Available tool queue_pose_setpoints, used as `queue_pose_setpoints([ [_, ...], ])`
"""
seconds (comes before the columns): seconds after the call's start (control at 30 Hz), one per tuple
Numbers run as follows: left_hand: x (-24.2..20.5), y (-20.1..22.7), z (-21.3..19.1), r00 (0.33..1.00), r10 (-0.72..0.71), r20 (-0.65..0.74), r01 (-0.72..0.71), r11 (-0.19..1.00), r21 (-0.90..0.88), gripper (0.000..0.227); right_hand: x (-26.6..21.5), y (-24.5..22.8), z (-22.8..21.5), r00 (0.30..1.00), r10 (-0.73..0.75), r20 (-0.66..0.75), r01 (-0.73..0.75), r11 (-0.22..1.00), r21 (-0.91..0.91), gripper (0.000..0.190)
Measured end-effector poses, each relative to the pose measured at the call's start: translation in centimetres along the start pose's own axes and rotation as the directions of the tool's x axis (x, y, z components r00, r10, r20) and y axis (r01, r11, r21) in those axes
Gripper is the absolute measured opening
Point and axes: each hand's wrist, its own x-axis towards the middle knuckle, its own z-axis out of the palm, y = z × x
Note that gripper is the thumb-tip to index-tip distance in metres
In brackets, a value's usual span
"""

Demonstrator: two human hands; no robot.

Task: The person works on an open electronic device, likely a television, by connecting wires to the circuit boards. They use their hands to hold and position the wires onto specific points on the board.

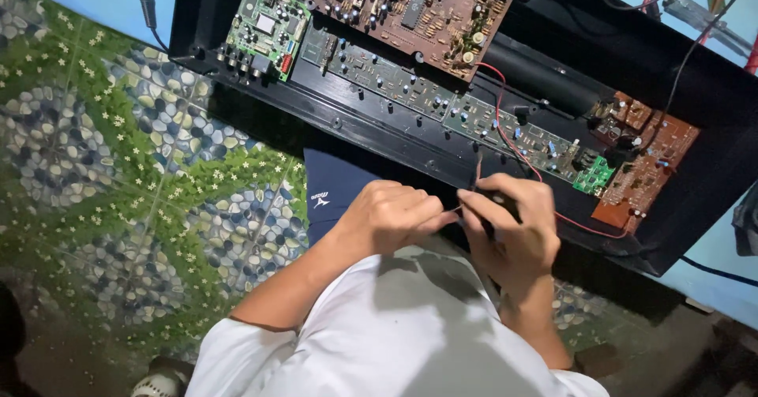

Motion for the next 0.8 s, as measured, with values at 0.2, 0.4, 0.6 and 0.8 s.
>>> queue_pose_setpoints([
  [0.2,0.5,-0.3,-0.3,0.998,-0.049,0.040,0.048,0.998,0.039,0.032,-0.2,1.9,0.4,1.000,0.023,-0.016,-0.023,1.000,-0.014,0.019],
  [0.4,3.0,-0.6,-2.1,0.991,-0.130,0.035,0.126,0.986,0.110,0.021,2.4,2.2,-0.7,1.000,0.022,0.016,-0.023,0.991,0.132,0.015],
  [0.6,5.0,-2.4,-0.5,0.994,-0.107,-0.031,0.112,0.948,0.297,0.036,6.3,2.1,-2.2,0.957,0.243,0.160,-0.255,0.965,0.060,0.018],
  [0.8,7.1,-1.2,-1.6,0.980,-0.098,-0.174,0.124,0.981,0.148,0.019,7.3,3.7,-2.7,0.881,0.408,0.242,-0.456,0.868,0.197,0.012],
])
